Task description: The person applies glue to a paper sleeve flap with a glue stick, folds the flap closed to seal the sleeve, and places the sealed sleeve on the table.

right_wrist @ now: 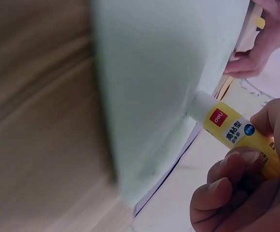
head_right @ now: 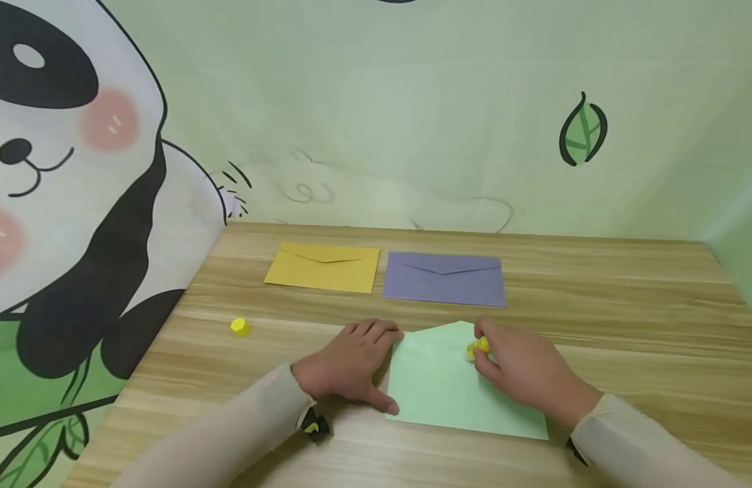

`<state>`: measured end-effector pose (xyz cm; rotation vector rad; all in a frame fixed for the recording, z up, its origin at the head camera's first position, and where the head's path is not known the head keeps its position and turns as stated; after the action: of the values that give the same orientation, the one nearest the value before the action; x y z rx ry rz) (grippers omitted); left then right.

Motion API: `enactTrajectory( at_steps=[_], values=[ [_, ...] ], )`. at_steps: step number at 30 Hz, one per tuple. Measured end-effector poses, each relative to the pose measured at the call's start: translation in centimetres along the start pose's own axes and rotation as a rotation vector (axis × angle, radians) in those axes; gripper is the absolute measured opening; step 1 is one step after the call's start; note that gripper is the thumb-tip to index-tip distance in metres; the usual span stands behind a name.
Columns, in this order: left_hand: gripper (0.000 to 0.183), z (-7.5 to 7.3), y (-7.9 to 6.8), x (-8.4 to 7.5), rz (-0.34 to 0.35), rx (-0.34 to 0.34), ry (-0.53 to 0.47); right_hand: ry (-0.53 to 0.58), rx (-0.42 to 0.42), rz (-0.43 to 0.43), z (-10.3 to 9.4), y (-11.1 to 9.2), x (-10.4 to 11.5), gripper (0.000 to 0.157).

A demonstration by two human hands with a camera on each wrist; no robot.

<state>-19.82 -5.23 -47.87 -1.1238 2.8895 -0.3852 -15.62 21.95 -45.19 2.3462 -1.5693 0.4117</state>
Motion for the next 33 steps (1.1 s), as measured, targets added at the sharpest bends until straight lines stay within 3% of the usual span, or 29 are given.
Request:
enactTrajectory(
  at_steps=[19, 26, 33],
  values=[
    [0.121, -0.4, -0.1, 0.1, 0.002, 0.015, -0.011, -0.080, -0.085, 0.037, -1.8, -3.5, -4.7, 0.023],
    [0.120, -0.3, -0.1, 0.0, -0.009, 0.019, -0.012, -0.102, -0.126, 0.024, -2.2, -4.1, -5.2, 0.024],
    [0.119, -0.3, -0.2, -0.1, -0.007, 0.008, -0.016, -0.095, -0.109, 0.055, -2.4, -4.5, -5.7, 0.026]
  ],
)
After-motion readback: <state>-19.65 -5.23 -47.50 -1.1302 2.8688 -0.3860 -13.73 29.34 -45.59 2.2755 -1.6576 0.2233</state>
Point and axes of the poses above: each hand's wrist, its own y-axis towards the middle knuckle, its own z-axis out of the palm, x = y × z, the point moved 2 cm from there along y, towards the middle knuckle, and after that the axes turned 7 degrees about y, right-handed, at the moved point
